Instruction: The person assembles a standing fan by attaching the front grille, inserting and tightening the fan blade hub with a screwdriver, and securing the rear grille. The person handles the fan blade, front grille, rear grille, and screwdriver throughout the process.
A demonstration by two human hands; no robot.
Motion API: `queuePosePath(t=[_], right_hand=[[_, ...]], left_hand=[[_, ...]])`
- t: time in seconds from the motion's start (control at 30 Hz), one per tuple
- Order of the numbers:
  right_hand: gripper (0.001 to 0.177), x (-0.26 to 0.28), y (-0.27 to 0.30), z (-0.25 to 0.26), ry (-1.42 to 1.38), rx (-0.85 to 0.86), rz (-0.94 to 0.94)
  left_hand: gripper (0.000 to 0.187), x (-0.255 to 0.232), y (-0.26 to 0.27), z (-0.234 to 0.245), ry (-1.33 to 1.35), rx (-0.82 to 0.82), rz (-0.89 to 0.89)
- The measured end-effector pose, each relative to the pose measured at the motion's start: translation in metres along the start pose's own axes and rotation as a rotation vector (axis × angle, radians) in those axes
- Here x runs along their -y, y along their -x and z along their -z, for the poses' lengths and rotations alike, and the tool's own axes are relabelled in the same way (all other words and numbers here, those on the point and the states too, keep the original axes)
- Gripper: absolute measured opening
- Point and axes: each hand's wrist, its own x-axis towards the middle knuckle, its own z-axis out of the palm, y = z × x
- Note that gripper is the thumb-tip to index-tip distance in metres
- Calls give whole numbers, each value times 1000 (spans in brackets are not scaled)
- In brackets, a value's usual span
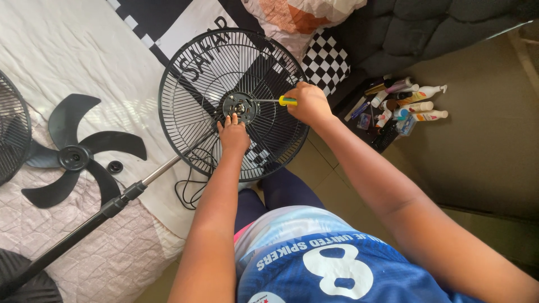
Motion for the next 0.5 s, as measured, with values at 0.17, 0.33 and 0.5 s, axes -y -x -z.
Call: queuePosePath(t=[0.17,0.33,0.5], right_hand=[[36,11,-2,6,67,4,63],[37,20,-6,13,122,21,127],[43,34,-10,22,187,27,215]], left_hand=[[46,1,0,-1,6,-21,-7],[43,2,0,-3,27,-35,-25],[37,3,0,-5,41,-59,-43]])
